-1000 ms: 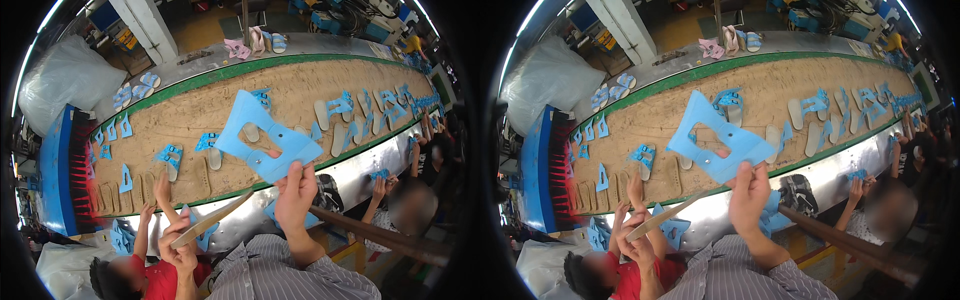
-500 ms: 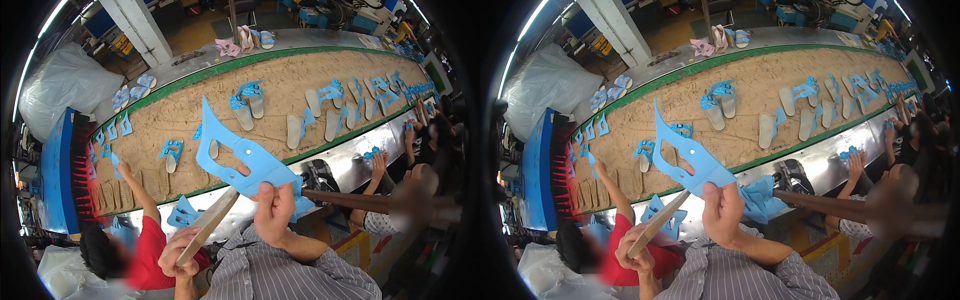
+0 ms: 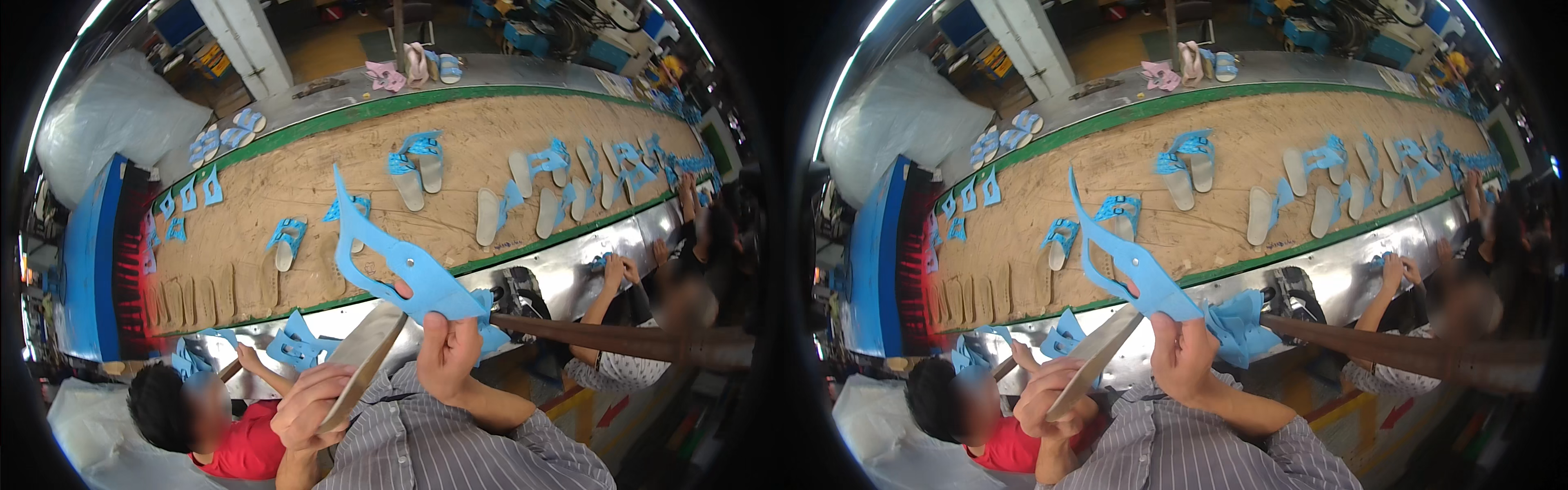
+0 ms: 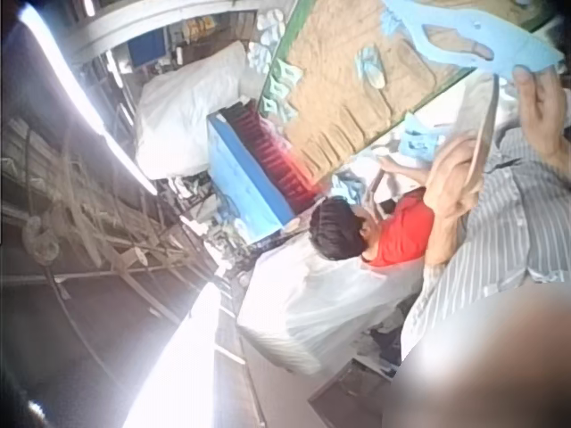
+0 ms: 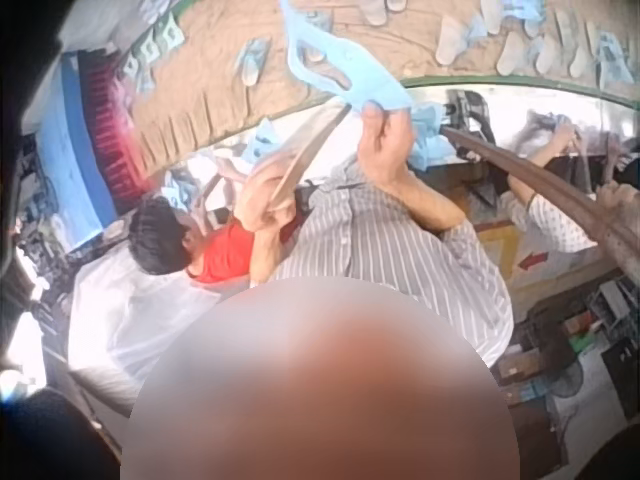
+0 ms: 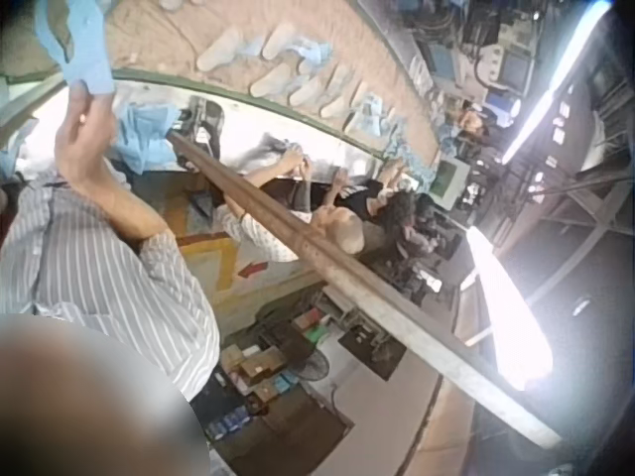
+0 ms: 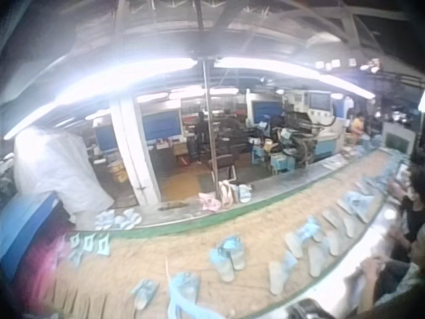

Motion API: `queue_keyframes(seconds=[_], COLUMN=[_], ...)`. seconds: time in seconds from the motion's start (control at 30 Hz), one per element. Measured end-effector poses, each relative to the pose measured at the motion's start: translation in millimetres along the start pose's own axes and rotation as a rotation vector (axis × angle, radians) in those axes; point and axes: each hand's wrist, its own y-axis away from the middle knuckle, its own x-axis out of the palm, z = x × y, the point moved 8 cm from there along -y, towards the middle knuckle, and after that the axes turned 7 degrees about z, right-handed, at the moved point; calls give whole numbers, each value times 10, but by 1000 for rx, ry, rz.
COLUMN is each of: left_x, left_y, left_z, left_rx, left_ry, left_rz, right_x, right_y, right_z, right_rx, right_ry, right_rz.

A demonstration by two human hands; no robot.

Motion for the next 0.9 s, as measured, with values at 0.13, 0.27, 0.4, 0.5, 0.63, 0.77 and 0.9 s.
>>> queue_keyframes(seconds=[0.13,0.27,0.4,0.5,0.63,0.77,0.9], left_x=[88,151,179,201,175,123,39], left_y=[-143,-251,-300,-314,-325,-294,-220], left_z=[-2,18,54,58,117,221,374], left_rx=[47,85,96,128,102,75,-26], left_ry=[3,-66,-34,-14,-42,-7,75], left_rz=[119,150,128,146,128,117,64], right_x=[84,90,30,119,229,326,435], right_y=[78,-40,-148,-127,-117,-171,-205], right_z=[57,154,270,297,315,453,541], right_rx=[-22,-55,-141,-102,-79,-251,-335], right_ry=[202,220,70,54,-19,74,151], right_rz=[131,160,24,86,187,275,309])
